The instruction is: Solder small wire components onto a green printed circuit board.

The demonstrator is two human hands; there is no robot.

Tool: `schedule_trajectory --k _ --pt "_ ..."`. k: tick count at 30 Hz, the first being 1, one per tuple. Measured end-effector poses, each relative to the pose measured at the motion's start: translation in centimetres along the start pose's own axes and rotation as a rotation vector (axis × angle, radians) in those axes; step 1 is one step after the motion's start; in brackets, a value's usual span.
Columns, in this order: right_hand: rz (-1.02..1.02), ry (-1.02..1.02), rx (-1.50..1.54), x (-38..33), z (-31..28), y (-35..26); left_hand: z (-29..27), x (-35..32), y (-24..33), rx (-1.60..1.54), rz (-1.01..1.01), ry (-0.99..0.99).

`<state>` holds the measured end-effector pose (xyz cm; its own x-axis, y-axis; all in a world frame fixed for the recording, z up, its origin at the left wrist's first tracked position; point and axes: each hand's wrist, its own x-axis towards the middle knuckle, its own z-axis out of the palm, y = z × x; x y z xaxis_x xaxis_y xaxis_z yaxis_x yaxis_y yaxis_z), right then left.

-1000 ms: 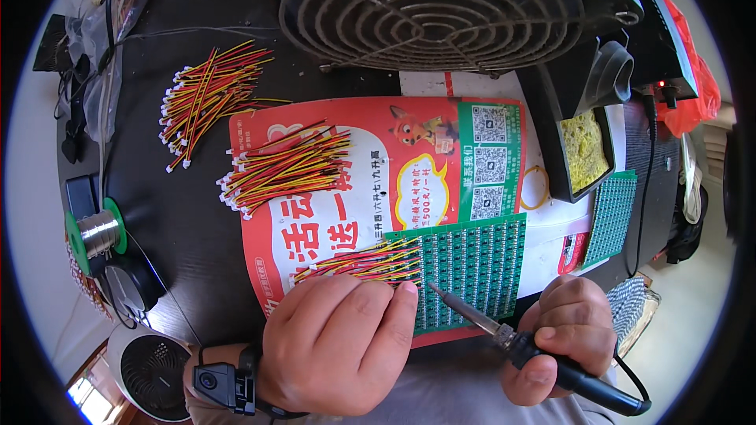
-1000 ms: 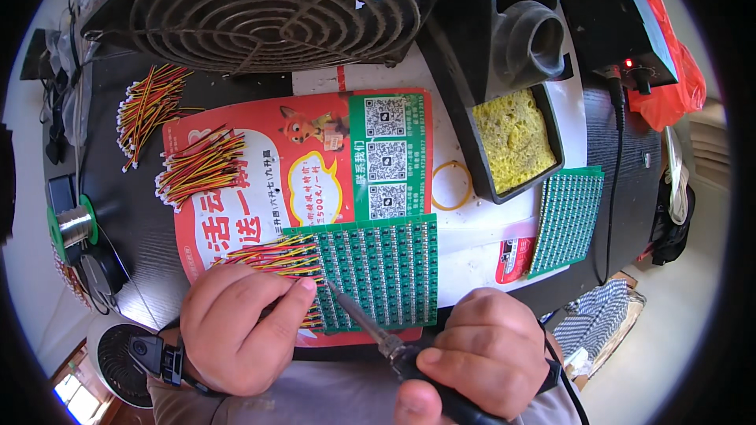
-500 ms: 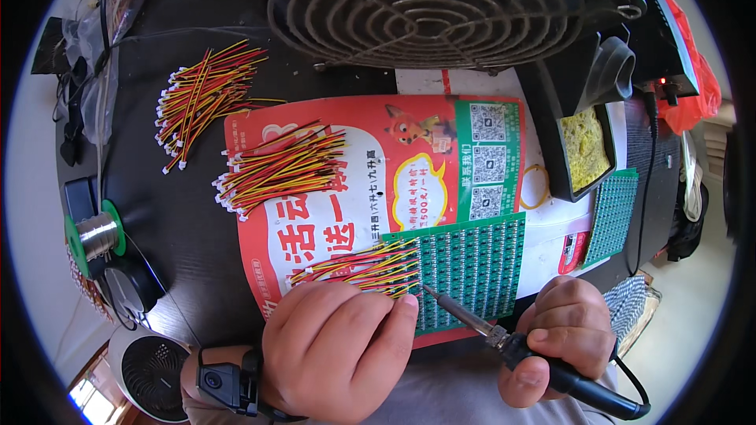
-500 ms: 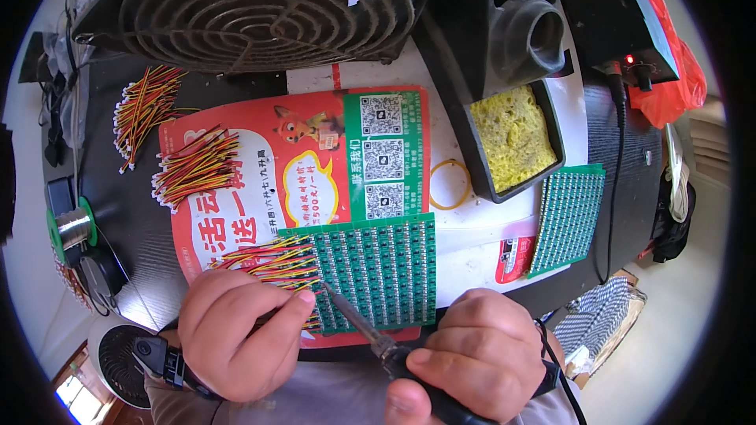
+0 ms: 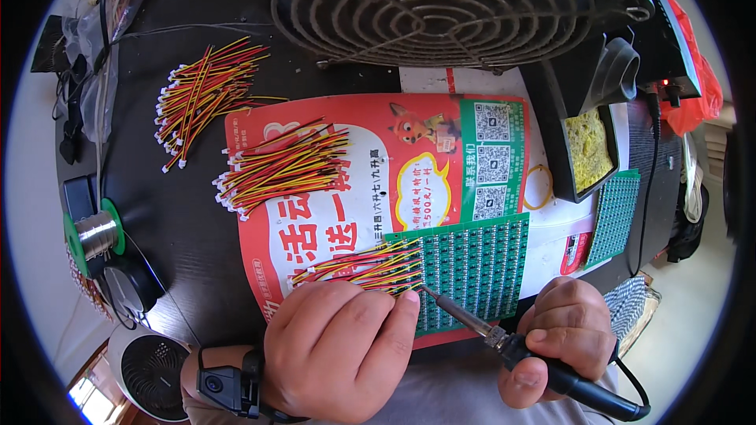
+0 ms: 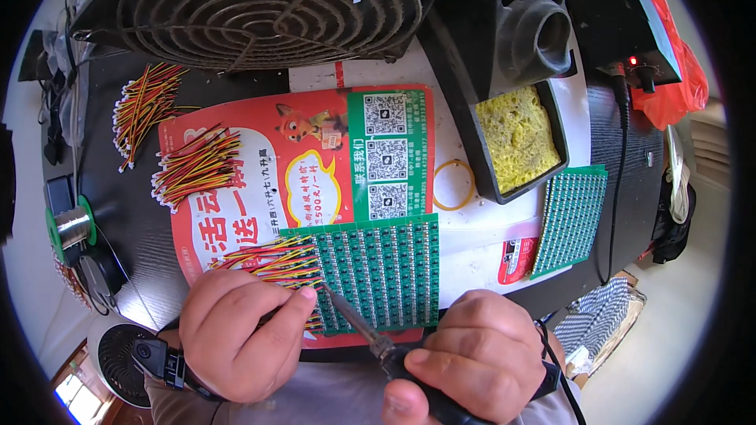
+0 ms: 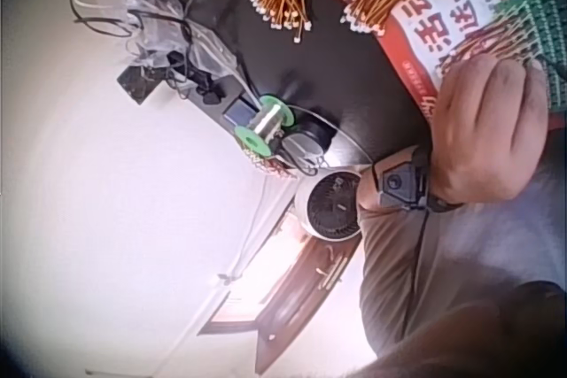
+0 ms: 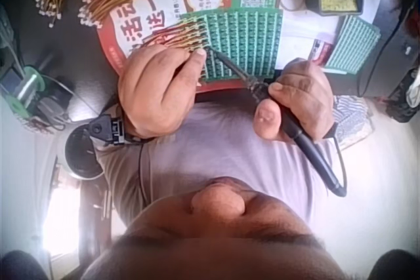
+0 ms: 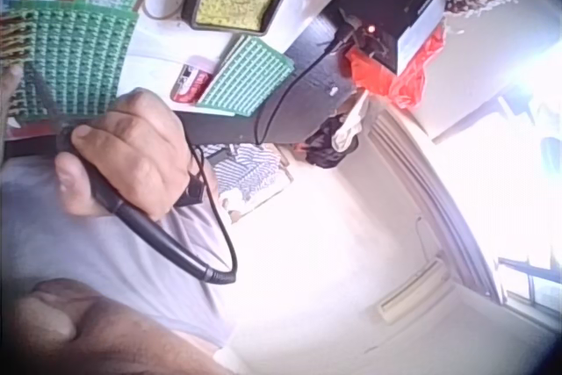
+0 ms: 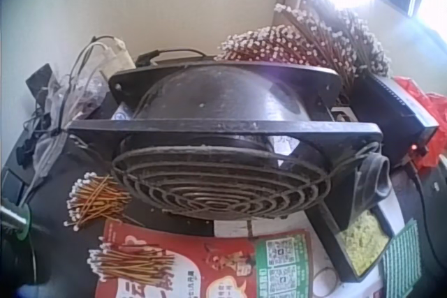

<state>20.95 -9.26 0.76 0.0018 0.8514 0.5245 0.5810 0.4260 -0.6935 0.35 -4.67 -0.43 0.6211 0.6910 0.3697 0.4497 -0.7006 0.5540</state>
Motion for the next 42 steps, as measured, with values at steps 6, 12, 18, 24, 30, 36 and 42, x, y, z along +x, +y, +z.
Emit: schedule_trajectory --k 6,12,18,24,30,36,42 --pt "-0.013 0.102 0.009 -0.5 0.3 0.3 0.1 0.1 0.0 -0.012 -0.016 -0.021" --pt "0.000 0.039 -0.017 -0.1 0.1 0.0 0.0 0.0 -0.1 -0.055 -0.007 -0.019" --pt "0.001 0.000 -0.013 0.1 0.0 0.0 -0.1 0.0 -0.2 -0.051 -0.010 -0.026" --pt "-0.002 -0.026 -0.005 0.1 0.0 0.1 -0.1 0.0 -0.1 -0.032 -0.020 -0.028" --pt "0.013 -0.060 -0.021 0.2 -0.7 -0.2 0.0 0.3 0.0 -0.044 -0.010 -0.035" --pt "-0.124 0.235 0.138 -1.1 1.4 1.2 0.2 -0.6 -0.4 -0.010 -0.032 -0.011" --pt "0.071 -0.193 0.927 -3.4 -0.4 2.7 -0.3 -0.9 -0.1 0.087 -0.042 0.010"
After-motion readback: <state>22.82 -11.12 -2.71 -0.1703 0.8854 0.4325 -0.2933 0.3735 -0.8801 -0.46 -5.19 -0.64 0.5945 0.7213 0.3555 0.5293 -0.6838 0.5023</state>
